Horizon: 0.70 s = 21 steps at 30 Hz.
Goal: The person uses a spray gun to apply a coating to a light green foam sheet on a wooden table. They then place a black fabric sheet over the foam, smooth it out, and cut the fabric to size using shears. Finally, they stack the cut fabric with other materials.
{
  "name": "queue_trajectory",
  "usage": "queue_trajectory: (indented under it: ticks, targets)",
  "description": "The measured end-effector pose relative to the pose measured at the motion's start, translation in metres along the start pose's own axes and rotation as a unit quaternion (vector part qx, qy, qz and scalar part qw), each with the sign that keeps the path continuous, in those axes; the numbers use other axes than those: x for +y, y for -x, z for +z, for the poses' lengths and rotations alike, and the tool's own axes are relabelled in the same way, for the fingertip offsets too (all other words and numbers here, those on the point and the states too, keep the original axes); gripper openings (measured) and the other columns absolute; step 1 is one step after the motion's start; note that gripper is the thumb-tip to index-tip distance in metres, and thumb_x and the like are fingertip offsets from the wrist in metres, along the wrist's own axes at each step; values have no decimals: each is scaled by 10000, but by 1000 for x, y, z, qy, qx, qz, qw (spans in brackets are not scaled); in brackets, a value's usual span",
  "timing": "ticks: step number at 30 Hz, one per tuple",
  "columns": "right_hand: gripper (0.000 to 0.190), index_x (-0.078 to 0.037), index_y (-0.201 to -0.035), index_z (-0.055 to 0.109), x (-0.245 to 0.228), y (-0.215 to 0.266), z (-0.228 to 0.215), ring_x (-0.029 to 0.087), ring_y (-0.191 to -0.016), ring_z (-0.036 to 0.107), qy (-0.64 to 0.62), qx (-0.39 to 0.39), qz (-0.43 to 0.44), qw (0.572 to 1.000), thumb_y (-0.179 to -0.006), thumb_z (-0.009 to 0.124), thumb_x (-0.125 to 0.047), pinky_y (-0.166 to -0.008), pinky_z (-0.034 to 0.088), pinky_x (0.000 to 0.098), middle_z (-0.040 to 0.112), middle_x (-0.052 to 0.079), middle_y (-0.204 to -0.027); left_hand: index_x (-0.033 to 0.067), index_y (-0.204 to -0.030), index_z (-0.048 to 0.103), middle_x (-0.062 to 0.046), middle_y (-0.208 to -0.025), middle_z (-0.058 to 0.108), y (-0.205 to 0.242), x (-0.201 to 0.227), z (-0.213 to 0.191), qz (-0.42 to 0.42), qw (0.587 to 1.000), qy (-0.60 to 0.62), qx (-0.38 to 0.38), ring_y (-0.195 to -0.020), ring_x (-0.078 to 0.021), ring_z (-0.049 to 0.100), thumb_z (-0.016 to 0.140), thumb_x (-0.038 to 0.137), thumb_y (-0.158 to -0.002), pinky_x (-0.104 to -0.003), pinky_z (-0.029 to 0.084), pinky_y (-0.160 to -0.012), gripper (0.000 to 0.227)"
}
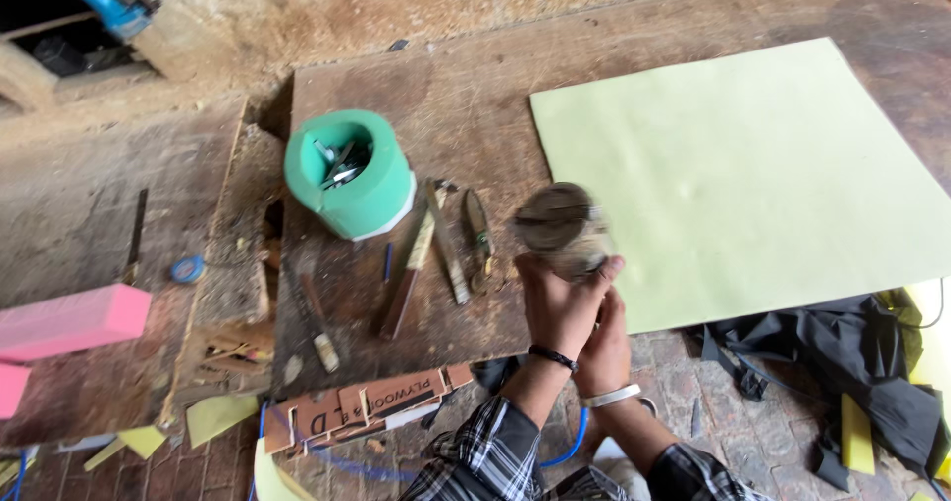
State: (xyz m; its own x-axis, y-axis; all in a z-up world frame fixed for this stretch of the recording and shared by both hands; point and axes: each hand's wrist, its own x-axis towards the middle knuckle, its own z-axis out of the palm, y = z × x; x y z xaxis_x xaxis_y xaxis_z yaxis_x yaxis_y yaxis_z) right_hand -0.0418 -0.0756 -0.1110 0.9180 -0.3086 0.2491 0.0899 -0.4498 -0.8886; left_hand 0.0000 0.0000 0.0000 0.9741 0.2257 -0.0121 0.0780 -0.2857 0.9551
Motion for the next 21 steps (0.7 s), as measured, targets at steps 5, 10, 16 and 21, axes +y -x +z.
queue_trajectory:
  ticks: [5, 10, 16, 21]
  targets:
    - [610, -33, -1470, 508, 50, -107, -64, 208, -961, 709, -179, -21, 80, 980, -891, 687, -104, -809, 577, 332, 735, 142, -1142, -20, -1532, 316, -255, -1472, 535, -11, -64, 77, 181, 978, 2, -105, -1289, -381, 601, 827, 405, -823, -450, 523, -1029, 973]
    - [475, -5, -1323, 614, 67, -218, -92, 148, -842, 720, -202, -110, 160, 960, -870, 731, -86, -693, 616, 288, 750, 90, -1070, -151, -956, 654, -318, -1010, 684, 6, -129, 145, 128, 825, -244, -494, -890, -330, 672, 617, 343, -1160, -426, 564, -803, 535]
    - [385, 1, -1246, 635, 70, -311, -78, 137, -739, 695, -164, -155, 176, 958, -894, 750, -103, -625, 597, 298, 740, 88, -953, 49, -928, 715, -2, -719, 688, 35, -190, 156, -288, 847, 75, -440, -596, -68, 630, 745, 338, -949, -226, 512, -572, 291]
    - [307, 14, -1165, 663, 64, -360, -47, 151, -657, 669, -144, -163, 166, 962, -915, 761, -134, -569, 553, 294, 723, 84, -882, 13, -916, 735, -18, -680, 670, 21, -213, 106, -282, 893, 25, -349, -521, -60, 569, 753, 369, -979, -234, 446, -493, 361]
